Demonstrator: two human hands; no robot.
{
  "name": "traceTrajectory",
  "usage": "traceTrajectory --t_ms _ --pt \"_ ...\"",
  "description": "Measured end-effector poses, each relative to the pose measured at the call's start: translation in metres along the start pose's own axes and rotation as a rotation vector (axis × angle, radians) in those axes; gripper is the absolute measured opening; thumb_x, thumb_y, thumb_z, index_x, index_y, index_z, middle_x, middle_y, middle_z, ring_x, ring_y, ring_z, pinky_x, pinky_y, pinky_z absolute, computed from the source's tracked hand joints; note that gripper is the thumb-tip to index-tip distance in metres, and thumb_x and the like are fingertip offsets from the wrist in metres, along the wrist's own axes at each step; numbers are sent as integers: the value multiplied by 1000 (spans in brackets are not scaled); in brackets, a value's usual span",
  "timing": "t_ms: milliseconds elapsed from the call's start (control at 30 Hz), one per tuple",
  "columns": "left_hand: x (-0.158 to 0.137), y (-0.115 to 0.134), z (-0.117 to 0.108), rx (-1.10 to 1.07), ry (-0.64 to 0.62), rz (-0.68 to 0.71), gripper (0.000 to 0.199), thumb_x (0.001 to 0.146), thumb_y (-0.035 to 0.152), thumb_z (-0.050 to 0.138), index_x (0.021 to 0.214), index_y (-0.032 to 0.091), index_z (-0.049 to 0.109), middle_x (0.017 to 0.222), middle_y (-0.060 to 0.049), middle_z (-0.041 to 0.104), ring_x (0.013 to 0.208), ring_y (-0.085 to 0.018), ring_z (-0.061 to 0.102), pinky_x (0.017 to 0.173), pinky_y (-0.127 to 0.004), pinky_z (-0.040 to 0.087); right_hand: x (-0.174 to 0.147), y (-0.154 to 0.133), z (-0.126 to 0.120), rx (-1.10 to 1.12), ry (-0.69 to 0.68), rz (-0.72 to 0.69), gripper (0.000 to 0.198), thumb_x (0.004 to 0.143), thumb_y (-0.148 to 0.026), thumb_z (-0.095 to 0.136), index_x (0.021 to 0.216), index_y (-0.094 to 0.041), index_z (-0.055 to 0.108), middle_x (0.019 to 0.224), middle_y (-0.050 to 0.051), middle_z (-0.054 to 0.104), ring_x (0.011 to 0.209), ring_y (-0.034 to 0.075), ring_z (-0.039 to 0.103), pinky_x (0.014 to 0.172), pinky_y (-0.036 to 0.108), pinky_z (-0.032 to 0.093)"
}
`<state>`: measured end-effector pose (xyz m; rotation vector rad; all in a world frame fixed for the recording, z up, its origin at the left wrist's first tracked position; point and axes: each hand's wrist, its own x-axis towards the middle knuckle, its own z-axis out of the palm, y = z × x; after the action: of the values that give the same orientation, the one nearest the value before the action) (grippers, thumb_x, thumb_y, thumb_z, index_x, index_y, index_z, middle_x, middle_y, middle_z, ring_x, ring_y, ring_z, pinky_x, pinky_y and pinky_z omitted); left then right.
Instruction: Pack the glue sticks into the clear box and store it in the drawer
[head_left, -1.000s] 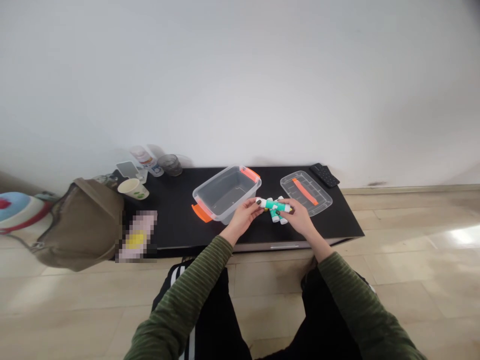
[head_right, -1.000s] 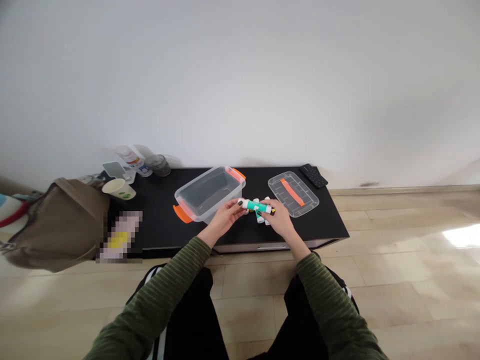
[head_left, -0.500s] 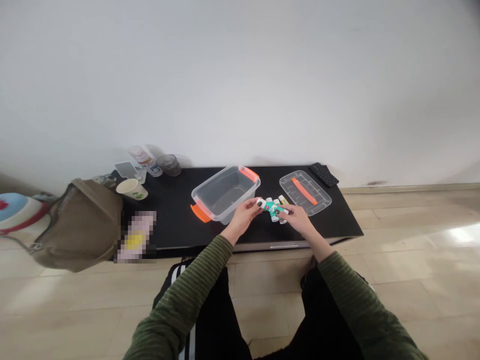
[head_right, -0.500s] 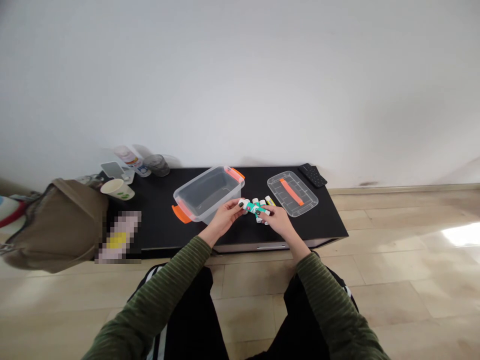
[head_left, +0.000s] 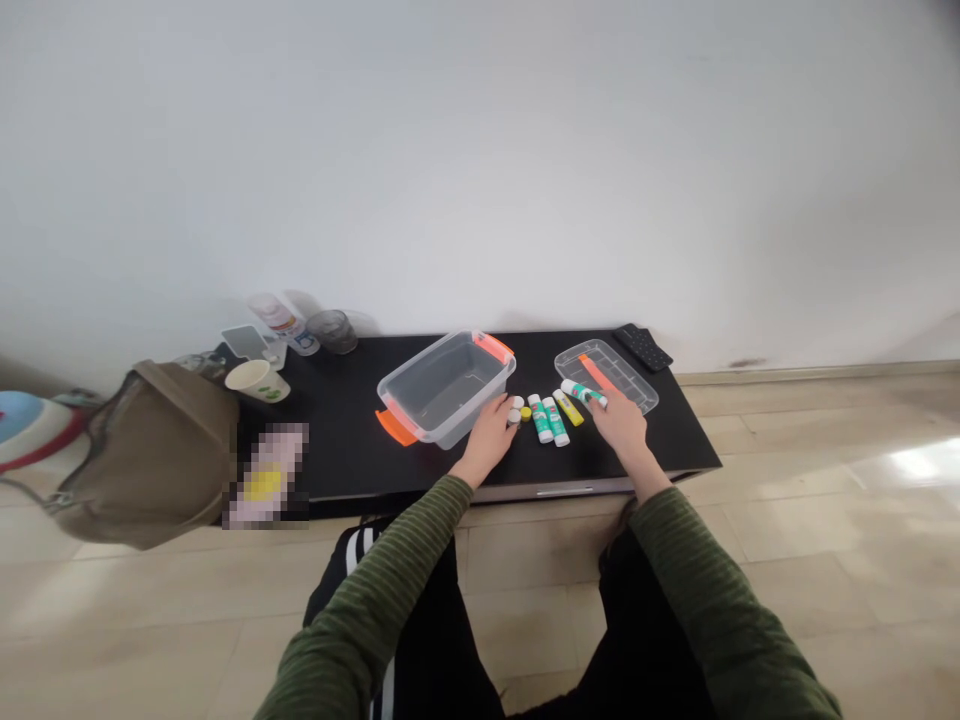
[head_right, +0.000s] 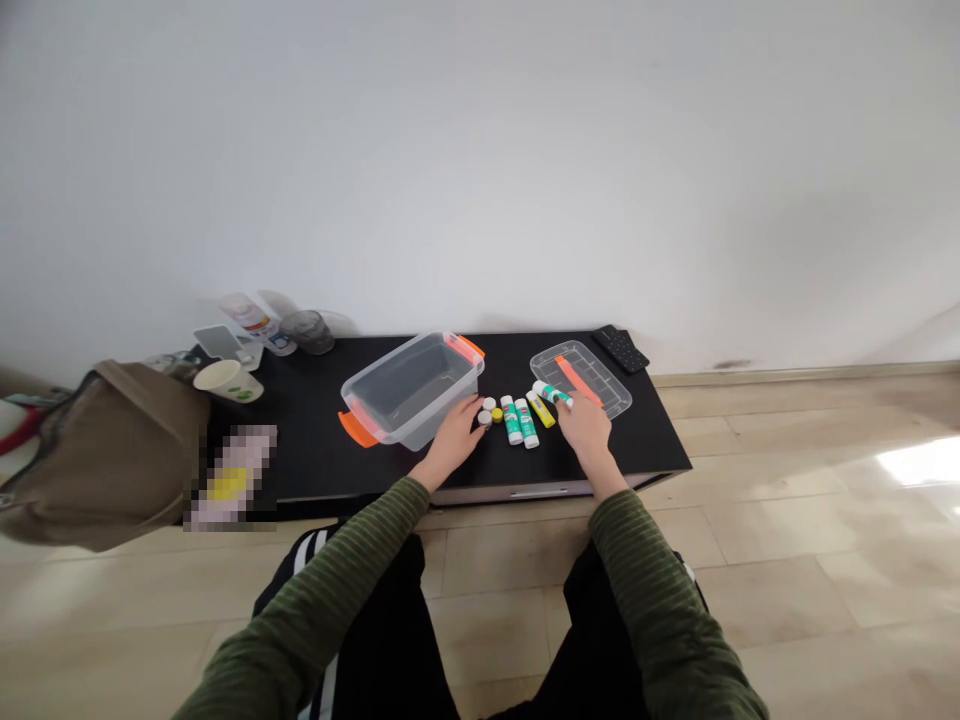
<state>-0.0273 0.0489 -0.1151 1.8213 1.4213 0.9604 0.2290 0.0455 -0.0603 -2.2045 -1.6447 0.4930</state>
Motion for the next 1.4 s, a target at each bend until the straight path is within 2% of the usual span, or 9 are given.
traceTrajectory --t_ms 100,200,367,533,633,800,1067,1267,1400 --pt "-4 -3 5 212 -90 11 49 81 6 63 129 17 62 145 -17 54 137 -29 50 120 -47 34 2 -1 5 -158 -36 56 38 99 -38 46 125 -19 67 118 17 71 108 30 67 88 38 47" --pt "-6 -2 8 326 -131 25 41 84 7 61 125 15 62 136 -16 59 128 -27 55 116 -42 39 2 -2 13 -253 -92 23 37 99 -37 46 124 -18 65 119 16 69 111 29 65 88 36 49" --pt "-6 5 6 415 -141 -16 30 89 10 57 118 16 62 119 -13 63 110 -25 62 102 -38 47 1 -3 23 -376 -93 -77 31 95 -30 52 121 -17 65 123 16 66 121 29 58 87 35 49" --pt "-8 10 4 476 -161 -58 24 91 12 53 113 17 61 111 -13 65 104 -25 63 93 -37 48 -3 -11 25 -387 -41 -153 28 95 -25 51 119 -17 65 124 16 64 127 28 51 85 33 49" --pt "-8 11 3 474 -170 -66 23 92 12 52 111 16 62 110 -13 66 104 -26 63 92 -37 48 -10 -21 29 -324 -55 -215 27 98 -30 49 117 -20 65 122 13 65 121 26 55 82 30 48" --pt "-6 10 0 429 -146 -64 29 90 11 54 118 13 62 116 -16 65 109 -27 63 98 -39 47 -21 -31 39 -336 -221 -200 30 98 -38 48 112 -20 68 115 12 68 107 26 64 81 33 48" --pt "-1 5 -9 102 -31 -65 31 86 11 60 115 16 69 116 -13 69 107 -26 66 101 -42 49 -28 -36 50 -422 -197 -204 39 99 -41 45 114 -14 69 118 18 67 116 30 60 86 35 49" --pt "2 3 -1 -478 -14 -275 25 82 20 72 107 16 73 111 -12 74 97 -23 70 98 -43 53 -32 -40 51 -419 -171 -230 34 97 -35 48 113 -13 68 117 19 68 122 30 57 84 34 49" --pt "2 6 0 -905 -6 -427 26 82 26 75 105 14 72 106 -11 75 94 -19 71 101 -42 54 -30 -39 42 -336 -149 -172 34 98 -36 47 117 -13 64 111 18 70 111 31 64 84 36 49"
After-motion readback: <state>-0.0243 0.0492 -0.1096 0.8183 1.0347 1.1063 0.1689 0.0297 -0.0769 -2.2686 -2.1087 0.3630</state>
